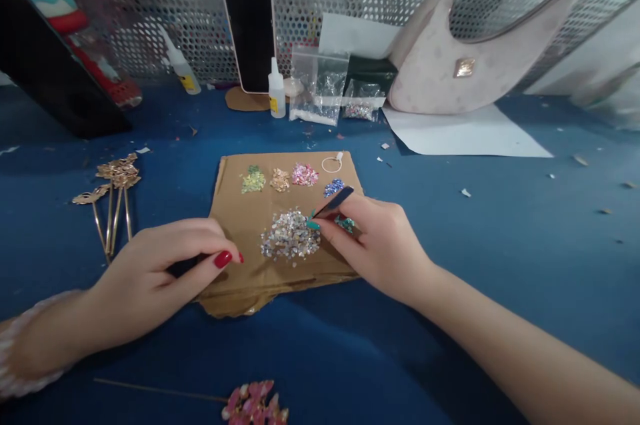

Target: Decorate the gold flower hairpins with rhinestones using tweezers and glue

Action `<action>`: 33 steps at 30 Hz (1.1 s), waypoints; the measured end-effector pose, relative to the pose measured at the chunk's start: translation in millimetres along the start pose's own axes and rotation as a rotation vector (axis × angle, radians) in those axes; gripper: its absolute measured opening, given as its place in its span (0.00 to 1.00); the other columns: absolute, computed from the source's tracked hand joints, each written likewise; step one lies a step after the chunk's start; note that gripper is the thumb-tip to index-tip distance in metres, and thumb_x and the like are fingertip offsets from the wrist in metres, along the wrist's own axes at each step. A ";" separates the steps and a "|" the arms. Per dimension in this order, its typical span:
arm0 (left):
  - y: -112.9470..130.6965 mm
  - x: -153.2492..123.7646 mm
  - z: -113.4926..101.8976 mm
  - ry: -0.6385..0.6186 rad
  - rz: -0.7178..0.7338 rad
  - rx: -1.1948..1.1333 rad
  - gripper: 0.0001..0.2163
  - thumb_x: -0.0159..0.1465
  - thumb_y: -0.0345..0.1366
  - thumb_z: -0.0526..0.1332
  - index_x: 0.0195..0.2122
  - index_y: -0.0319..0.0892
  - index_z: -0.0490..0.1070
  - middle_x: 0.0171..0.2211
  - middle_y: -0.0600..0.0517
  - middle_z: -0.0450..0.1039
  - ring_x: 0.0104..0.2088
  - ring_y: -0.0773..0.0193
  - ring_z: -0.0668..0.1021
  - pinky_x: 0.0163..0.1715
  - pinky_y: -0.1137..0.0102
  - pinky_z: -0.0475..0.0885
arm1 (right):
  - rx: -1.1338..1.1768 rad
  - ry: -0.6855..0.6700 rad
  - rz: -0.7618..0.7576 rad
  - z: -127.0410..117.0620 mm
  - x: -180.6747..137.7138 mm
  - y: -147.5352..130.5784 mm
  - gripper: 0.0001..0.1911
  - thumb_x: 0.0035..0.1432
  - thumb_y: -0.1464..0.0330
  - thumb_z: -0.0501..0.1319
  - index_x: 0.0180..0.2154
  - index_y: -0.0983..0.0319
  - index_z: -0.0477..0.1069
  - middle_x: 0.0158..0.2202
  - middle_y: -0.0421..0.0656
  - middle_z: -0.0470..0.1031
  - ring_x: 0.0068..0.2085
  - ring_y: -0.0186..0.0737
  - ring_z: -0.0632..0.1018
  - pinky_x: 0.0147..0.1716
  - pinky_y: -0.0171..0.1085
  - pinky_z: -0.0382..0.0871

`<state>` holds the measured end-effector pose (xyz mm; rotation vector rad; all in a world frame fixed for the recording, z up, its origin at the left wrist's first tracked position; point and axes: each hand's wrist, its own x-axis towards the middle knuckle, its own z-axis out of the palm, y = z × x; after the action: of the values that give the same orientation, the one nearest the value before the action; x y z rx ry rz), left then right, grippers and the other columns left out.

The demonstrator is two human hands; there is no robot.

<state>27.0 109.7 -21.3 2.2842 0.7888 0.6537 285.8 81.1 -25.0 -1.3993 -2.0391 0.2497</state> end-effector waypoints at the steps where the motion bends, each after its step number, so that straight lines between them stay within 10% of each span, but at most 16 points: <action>1: 0.5 0.0 -0.1 -0.003 -0.003 -0.001 0.10 0.66 0.30 0.52 0.31 0.43 0.71 0.24 0.56 0.68 0.24 0.72 0.71 0.24 0.77 0.65 | -0.008 -0.007 -0.008 -0.1 0.0 -0.4 0.05 0.57 0.69 0.58 0.31 0.56 0.72 0.28 0.41 0.79 0.29 0.42 0.79 0.25 0.37 0.71; 33: 1.5 3.4 1.0 -0.078 -0.059 -0.021 0.09 0.65 0.30 0.53 0.29 0.42 0.71 0.23 0.56 0.66 0.24 0.72 0.70 0.24 0.76 0.63 | 0.012 -0.028 0.024 9.0 9.0 -14.7 0.06 0.56 0.68 0.59 0.32 0.56 0.74 0.28 0.41 0.80 0.27 0.40 0.79 0.20 0.35 0.71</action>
<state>30.5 110.7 -20.1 2.2445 0.8051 0.5398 267.0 84.7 -21.1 -1.4214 -2.0410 0.2925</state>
